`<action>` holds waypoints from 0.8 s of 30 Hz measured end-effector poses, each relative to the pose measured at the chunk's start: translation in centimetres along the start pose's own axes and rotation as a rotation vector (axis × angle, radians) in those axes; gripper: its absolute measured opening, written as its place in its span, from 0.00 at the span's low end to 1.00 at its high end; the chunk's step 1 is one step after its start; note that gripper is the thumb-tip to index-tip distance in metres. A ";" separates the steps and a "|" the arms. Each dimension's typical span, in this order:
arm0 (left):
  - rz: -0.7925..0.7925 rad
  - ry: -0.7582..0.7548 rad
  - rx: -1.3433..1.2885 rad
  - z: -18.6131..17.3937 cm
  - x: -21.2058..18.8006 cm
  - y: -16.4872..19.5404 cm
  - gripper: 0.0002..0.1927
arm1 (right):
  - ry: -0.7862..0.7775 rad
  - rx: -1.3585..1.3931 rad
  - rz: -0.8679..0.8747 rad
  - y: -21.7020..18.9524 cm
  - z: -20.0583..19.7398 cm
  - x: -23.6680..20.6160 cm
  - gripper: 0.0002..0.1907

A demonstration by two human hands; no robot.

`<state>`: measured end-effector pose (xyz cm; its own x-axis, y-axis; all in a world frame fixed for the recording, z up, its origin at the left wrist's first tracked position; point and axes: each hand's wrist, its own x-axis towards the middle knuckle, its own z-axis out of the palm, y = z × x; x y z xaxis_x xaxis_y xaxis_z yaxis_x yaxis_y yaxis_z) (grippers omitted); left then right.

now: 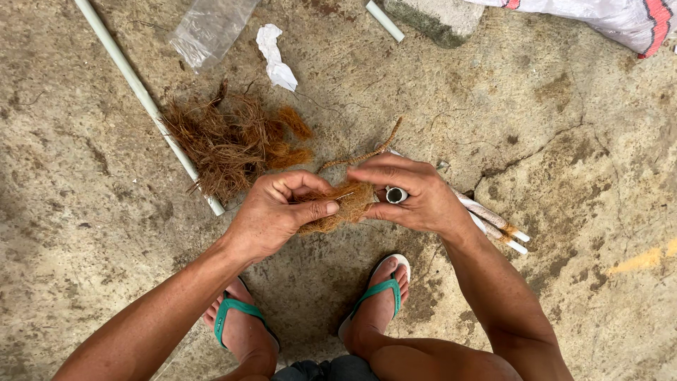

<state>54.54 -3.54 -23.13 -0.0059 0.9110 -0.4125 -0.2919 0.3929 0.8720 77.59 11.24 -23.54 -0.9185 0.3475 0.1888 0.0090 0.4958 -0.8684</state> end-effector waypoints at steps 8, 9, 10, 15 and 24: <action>0.031 -0.054 0.038 0.2 -0.3 0.3 0.07 | 0.048 0.092 0.110 0.0 0.9 0.1 0.18; -0.001 -0.052 0.009 0.3 -0.4 0.4 0.07 | 0.055 0.090 0.121 -0.1 1.0 0.1 0.17; -0.032 -0.050 -0.020 0.4 -0.4 0.4 0.07 | 0.063 0.088 0.132 -0.1 1.1 0.1 0.16; -0.057 -0.053 0.081 0.5 -0.9 0.5 0.12 | 0.117 0.113 0.182 -0.4 1.5 0.3 0.12; 0.298 0.056 0.463 1.6 -1.8 2.2 0.21 | 0.147 0.112 0.284 -1.0 1.8 0.7 0.09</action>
<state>55.39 -4.13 -20.01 -0.0781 0.9881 -0.1328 0.1814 0.1450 0.9727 76.20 9.57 -23.33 -0.8188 0.5739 -0.0108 0.2055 0.2754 -0.9391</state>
